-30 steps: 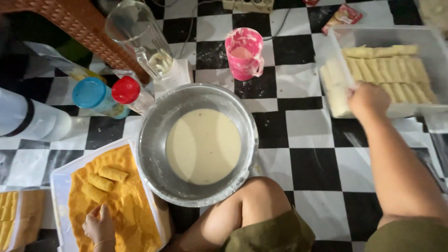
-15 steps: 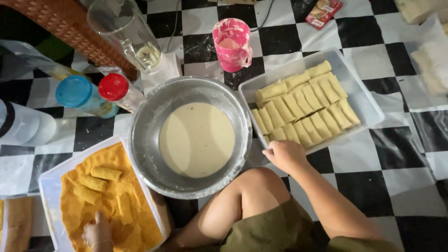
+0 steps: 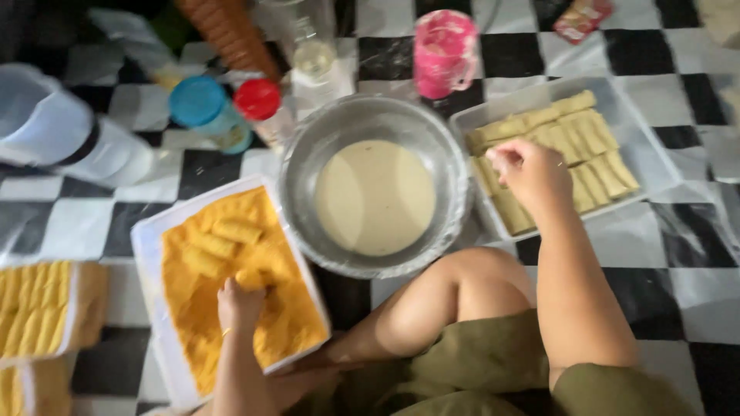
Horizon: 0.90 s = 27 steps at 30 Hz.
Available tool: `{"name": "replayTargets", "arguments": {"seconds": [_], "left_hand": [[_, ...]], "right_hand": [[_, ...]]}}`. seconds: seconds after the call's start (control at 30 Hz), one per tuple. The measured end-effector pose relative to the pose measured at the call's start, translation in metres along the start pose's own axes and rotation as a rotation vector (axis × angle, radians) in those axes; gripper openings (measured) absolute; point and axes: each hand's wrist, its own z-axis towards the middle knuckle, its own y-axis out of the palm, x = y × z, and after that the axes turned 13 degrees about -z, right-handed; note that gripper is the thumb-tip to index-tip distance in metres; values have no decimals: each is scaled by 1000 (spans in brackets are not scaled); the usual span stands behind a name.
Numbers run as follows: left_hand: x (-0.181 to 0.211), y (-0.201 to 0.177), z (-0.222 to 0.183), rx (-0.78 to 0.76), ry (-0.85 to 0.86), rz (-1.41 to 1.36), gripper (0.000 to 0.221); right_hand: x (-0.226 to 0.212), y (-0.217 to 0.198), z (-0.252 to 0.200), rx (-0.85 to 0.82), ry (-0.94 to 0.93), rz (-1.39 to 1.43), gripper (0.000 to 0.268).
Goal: The person is dipping rectangular food rolls into a liquid batter and then coating them in yellow breading powder before placing them in a tray.
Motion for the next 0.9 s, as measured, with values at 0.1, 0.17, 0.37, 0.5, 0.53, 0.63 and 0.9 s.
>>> {"name": "replayTargets", "arguments": {"seconds": [0.1,0.17,0.37,0.5,0.53,0.63,0.9], "left_hand": [[32,-48,-12,-71,78,-241,52],[9,-48,-6,-15,-97,-351,60],[-49,-15,19,-121,-402,-484,60],[29,-66,-23,-192,-486,-1321,55],[14,-47,-15,-210,-497,-1314,55],[-20,-6,5,-14,-129,-1081,37],[-177,57,153,-122,-112,-42,63]], "right_hand": [[-37,27,11,-7,-120,348,12],[-73,38,6,-4,-209,385,10],[-119,124,-21,-82,-318,351,9],[-109,154,-25,-154,-286,159,12],[-98,167,-19,-156,-269,148,12],[-67,192,1,-80,-252,15,10],[-89,153,11,-151,-168,141,20]]}}
